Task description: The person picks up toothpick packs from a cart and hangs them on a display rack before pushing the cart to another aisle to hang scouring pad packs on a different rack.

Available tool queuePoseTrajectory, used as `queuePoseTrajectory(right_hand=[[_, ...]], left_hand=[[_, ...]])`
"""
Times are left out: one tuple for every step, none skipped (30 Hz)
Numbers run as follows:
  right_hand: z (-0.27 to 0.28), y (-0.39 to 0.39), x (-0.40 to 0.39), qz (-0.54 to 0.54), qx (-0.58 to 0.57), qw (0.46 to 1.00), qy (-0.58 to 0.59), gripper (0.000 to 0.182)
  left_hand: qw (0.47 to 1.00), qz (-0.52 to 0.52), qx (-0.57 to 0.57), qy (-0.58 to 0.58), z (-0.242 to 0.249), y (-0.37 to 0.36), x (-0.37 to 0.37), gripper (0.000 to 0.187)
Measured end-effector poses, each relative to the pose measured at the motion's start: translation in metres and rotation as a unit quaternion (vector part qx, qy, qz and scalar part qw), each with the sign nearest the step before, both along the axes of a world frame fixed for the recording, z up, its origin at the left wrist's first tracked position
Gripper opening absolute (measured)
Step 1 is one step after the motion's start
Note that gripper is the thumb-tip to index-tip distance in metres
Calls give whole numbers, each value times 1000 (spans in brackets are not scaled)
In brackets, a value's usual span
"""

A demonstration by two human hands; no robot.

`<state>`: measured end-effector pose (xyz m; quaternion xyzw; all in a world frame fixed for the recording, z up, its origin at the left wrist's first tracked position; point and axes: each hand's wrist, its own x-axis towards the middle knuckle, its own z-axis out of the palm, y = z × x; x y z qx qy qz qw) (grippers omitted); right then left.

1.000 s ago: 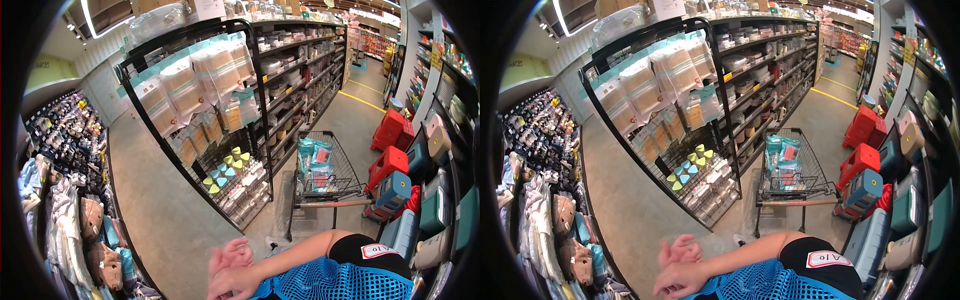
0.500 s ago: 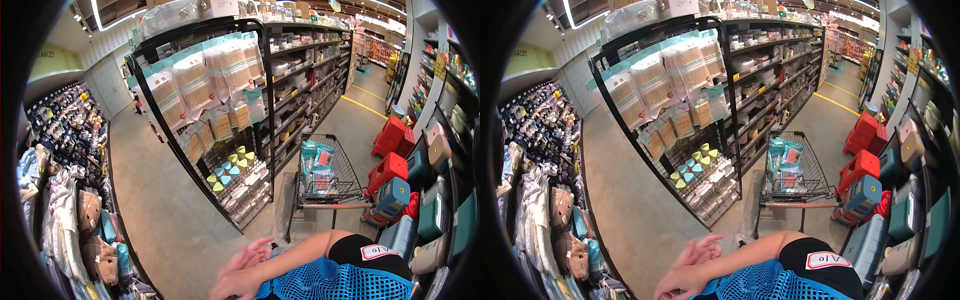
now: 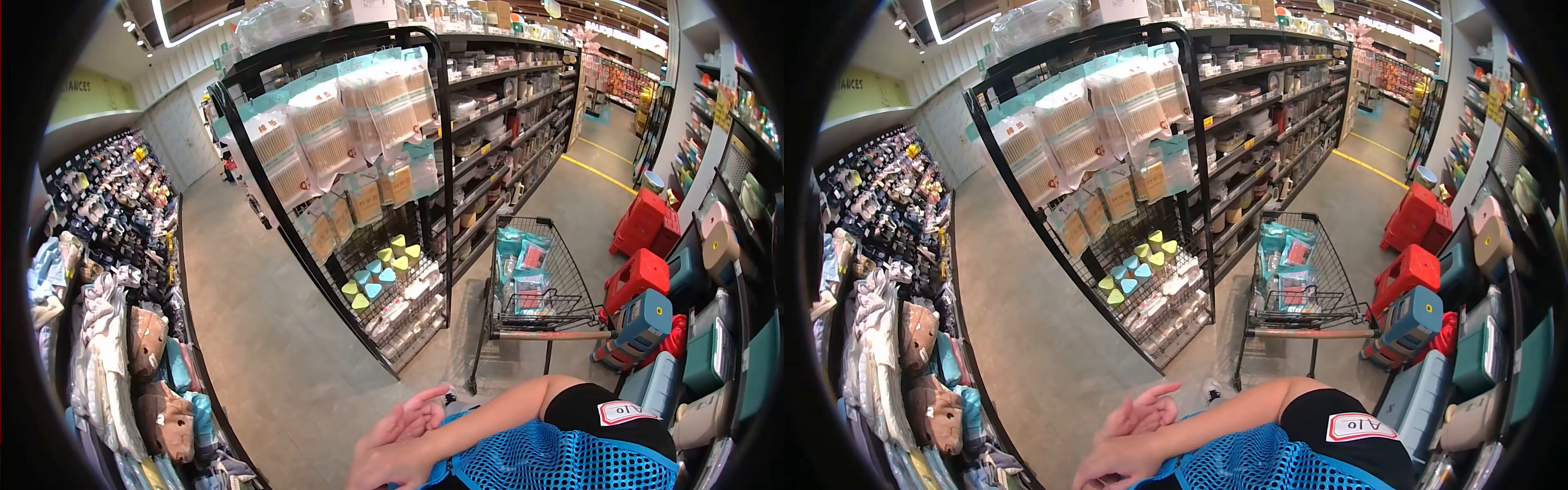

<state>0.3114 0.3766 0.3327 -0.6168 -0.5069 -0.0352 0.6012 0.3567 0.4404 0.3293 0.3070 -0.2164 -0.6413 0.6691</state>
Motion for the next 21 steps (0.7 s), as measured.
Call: queuePoseTrajectory(right_hand=[[-1, 1, -1, 11, 3, 1000, -1, 34], [-4, 3, -3, 22, 6, 1000, -4, 34], [-5, 6, -3, 34, 10, 999, -8, 35], [-10, 7, -1, 23, -2, 1000, -6, 35], [-16, 6, 1, 13, -14, 1000, -2, 35], [-17, 5, 2, 2, -26, 1000, 2, 35], [-16, 7, 2, 3, -9, 1000, -5, 35], [-14, 7, 3, 3, 6, 1000, -13, 36], [-11, 7, 3, 2, 22, 1000, -21, 36], [-9, 6, 3, 5, 18, 1000, -22, 36], [-7, 5, 2, 7, 14, 1000, -22, 37], [-7, 3, 1, 9, 9, 1000, -21, 37], [-8, 3, 0, 18, 2, 1000, -18, 37], [-9, 5, -1, 28, -4, 999, -16, 36], [-10, 6, -1, 37, -10, 999, -15, 36], [-10, 5, 0, 31, -11, 999, -14, 36], [-10, 3, 1, 26, -13, 1000, -12, 35], [-10, 2, 0, 21, -15, 1000, -9, 35], [-10, 2, -1, 17, -19, 1000, 0, 34], [-8, 1, -1, 15, -23, 1000, 7, 34], [-7, 0, -1, 13, -27, 999, 16, 34]], left_hand=[[1000, 19, 16, -4, 6, 7, -1, 86], [1000, 21, 6, -1, 5, 12, 2, 86], [1000, 22, -3, 1, 5, 18, 4, 87], [1000, 23, -12, 2, 5, 21, 6, 87], [1000, 20, 0, -19, 5, 18, 7, 88], [999, 17, 12, -39, 7, 10, 6, 88], [998, 15, 22, -59, 7, 3, 4, 89], [999, 3, 12, -39, 0, -2, 3, 89], [1000, -10, 1, -20, -9, -9, 2, 89], [1000, -25, -9, -1, -13, -12, 1, 90], [1000, -6, -4, -6, -13, -7, 0, 90], [1000, 12, 1, -10, -6, 1, -1, 90], [999, 30, 7, -15, -1, 8, -1, 90], [999, 35, 1, -2, -2, 16, 0, 90], [999, 40, -4, 9, -1, 23, 2, 90], [999, 44, -9, 19, -1, 25, 4, 89], [999, 38, 7, -4, -2, 20, 4, 90], [999, 32, 24, -25, -1, 9, 4, 90], [998, 27, 40, -48, -2, 0, 3, 90], [999, 12, 24, -25, -10, -7, 1, 90], [1000, -1, 8, -2, -20, -15, -1, 90]])
